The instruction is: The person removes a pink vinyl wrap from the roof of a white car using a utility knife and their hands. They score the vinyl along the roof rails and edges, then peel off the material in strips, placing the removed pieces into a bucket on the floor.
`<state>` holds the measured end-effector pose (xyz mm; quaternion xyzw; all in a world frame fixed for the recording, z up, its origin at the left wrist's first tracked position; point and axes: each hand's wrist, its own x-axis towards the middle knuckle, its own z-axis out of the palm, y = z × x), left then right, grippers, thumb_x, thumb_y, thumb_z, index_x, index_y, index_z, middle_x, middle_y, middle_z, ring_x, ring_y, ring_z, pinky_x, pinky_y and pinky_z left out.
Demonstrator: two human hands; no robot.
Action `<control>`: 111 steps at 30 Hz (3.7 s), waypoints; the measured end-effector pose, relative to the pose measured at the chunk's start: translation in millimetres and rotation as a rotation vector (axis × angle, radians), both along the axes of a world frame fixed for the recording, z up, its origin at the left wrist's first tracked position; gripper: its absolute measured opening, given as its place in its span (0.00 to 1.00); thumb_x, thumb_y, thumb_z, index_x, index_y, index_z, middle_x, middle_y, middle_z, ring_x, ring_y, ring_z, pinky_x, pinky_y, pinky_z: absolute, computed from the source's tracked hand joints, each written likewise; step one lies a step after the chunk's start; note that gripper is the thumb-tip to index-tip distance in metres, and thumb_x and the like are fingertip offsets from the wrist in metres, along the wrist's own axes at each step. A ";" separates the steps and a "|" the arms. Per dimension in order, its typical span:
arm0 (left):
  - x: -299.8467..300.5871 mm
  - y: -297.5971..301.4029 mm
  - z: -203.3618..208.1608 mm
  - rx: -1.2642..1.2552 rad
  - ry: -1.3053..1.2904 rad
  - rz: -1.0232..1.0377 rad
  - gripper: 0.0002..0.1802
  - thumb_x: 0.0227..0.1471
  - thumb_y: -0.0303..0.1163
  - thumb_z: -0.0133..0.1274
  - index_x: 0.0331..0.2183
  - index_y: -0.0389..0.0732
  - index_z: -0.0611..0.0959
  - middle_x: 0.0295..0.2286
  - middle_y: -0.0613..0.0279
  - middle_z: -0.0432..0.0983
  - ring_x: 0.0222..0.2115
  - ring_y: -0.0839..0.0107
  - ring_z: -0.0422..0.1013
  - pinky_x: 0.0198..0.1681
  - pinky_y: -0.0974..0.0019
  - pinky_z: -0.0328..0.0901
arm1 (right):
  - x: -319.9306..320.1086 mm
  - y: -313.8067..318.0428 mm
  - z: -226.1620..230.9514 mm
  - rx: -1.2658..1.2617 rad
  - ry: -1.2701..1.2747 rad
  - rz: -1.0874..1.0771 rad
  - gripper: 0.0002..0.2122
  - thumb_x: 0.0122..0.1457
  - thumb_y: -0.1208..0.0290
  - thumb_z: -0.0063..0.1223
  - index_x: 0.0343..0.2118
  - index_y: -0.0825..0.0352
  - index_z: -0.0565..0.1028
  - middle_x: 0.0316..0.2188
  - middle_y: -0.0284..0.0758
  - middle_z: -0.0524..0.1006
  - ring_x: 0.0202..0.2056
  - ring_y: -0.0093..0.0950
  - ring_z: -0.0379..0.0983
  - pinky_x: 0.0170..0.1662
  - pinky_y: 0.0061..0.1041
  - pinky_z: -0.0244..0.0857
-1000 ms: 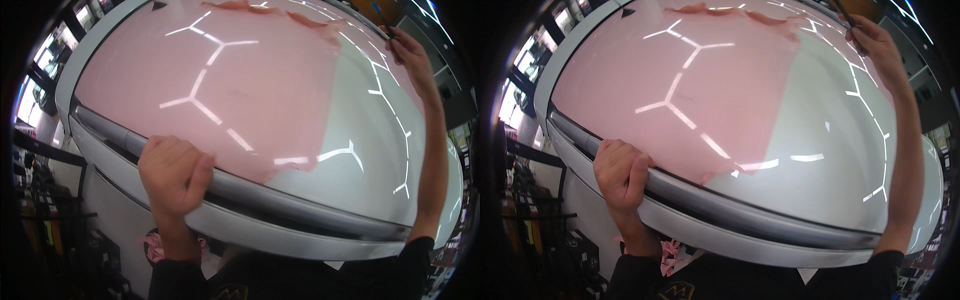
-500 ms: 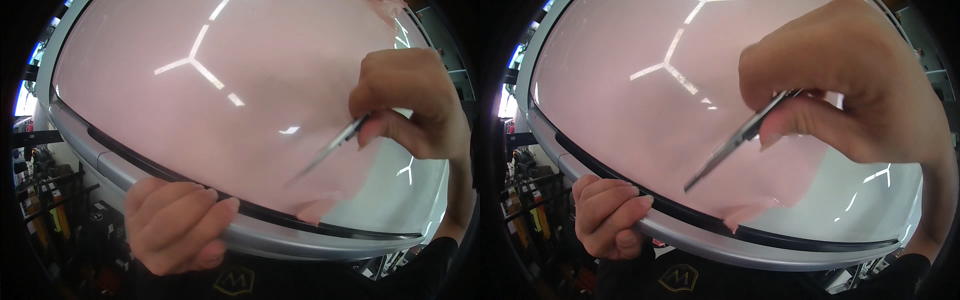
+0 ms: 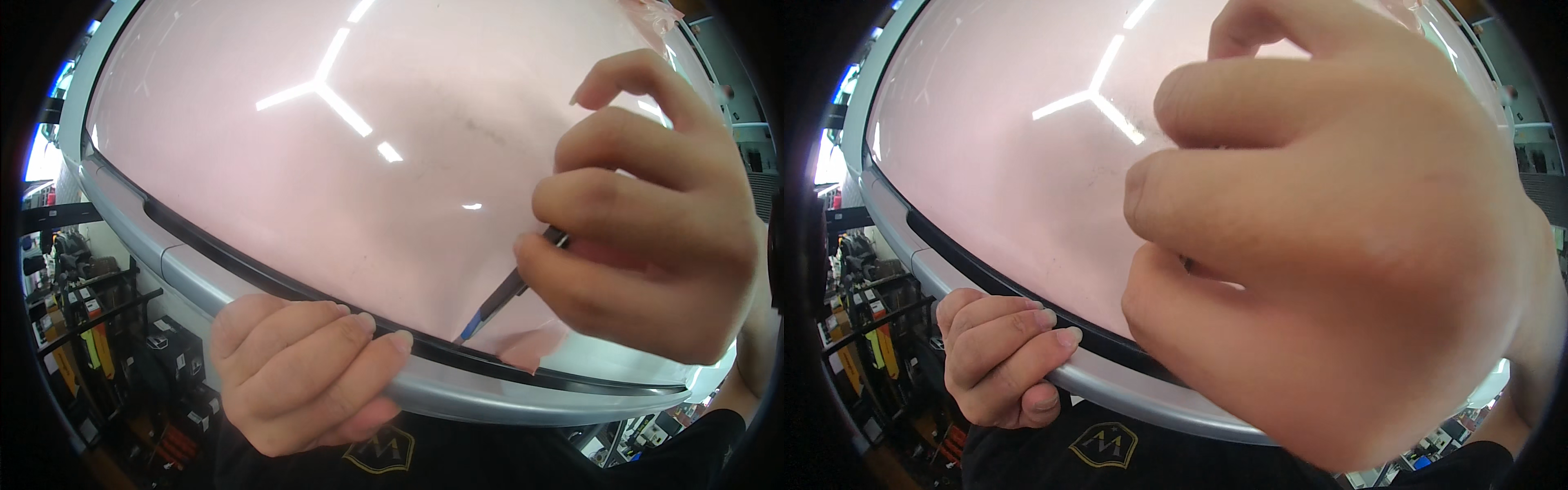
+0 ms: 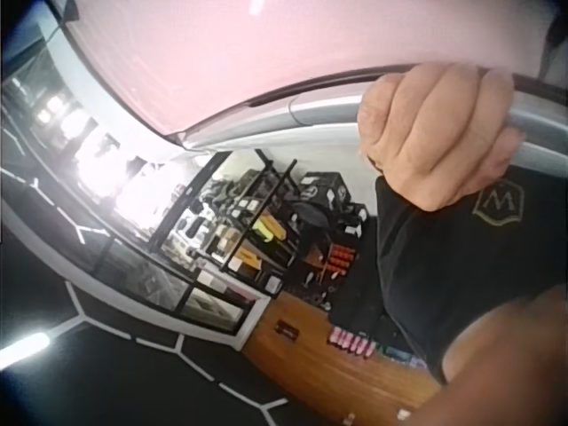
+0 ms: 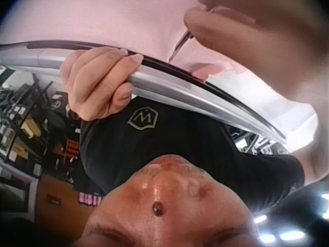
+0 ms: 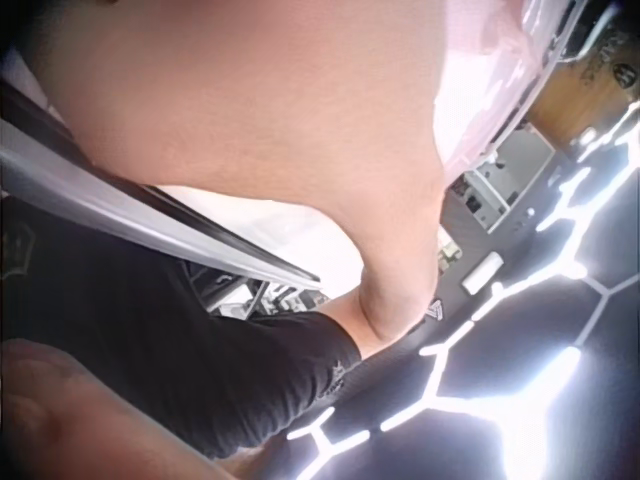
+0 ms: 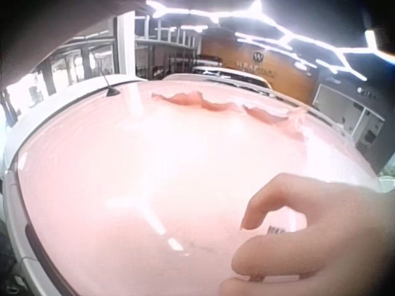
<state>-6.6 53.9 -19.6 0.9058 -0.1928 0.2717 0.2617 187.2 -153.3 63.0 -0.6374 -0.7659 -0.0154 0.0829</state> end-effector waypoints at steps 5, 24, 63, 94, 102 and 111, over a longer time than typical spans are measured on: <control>-1.7 3.1 0.9 0.033 0.016 0.001 0.22 0.65 0.46 0.47 0.29 0.42 0.87 0.27 0.62 0.77 0.23 0.67 0.74 0.29 0.64 0.59 | -1.8 5.3 -3.5 0.059 -0.072 0.001 0.14 0.31 0.70 0.63 0.26 0.65 0.77 0.25 0.31 0.71 0.28 0.29 0.71 0.41 0.46 0.70; -5.0 -8.3 4.6 -0.027 0.037 0.084 0.17 0.59 0.45 0.51 0.30 0.44 0.87 0.29 0.64 0.77 0.27 0.65 0.76 0.37 0.60 0.64 | 170.8 -27.0 51.4 -0.240 -0.651 -0.133 0.20 0.52 0.80 0.62 0.47 0.52 0.74 0.42 0.30 0.76 0.48 0.25 0.73 0.65 0.53 0.52; 0.4 -9.0 -10.0 -0.129 -0.034 0.002 0.12 0.49 0.36 0.59 0.30 0.36 0.87 0.29 0.59 0.79 0.30 0.61 0.77 0.41 0.57 0.66 | 199.6 -19.5 94.2 -0.699 -1.252 -0.272 0.06 0.59 0.64 0.55 0.35 0.53 0.82 0.35 0.28 0.77 0.44 0.27 0.73 0.47 0.38 0.61; 79.4 -29.5 82.2 0.034 0.085 0.043 0.09 0.55 0.30 0.59 0.26 0.37 0.80 0.23 0.53 0.74 0.27 0.54 0.72 0.33 0.54 0.65 | 113.8 -244.2 -57.2 0.365 -0.494 -1.327 0.15 0.61 0.73 0.47 0.45 0.67 0.82 0.41 0.47 0.78 0.49 0.45 0.73 0.53 0.44 0.66; 369.5 -59.8 56.7 0.320 0.049 0.187 0.27 0.54 0.47 0.61 0.51 0.41 0.83 0.50 0.52 0.76 0.52 0.53 0.74 0.55 0.54 0.67 | 173.6 -44.9 -28.6 0.537 0.533 -1.454 0.16 0.62 0.53 0.55 0.39 0.61 0.85 0.39 0.43 0.84 0.43 0.41 0.81 0.49 0.37 0.72; 412.8 -76.7 18.3 -0.056 0.153 -0.085 0.18 0.54 0.40 0.63 0.40 0.35 0.88 0.38 0.53 0.83 0.39 0.61 0.78 0.46 0.61 0.69 | 202.5 -38.1 -69.4 0.992 0.607 -1.437 0.11 0.61 0.61 0.57 0.33 0.62 0.84 0.36 0.39 0.85 0.42 0.40 0.82 0.48 0.36 0.72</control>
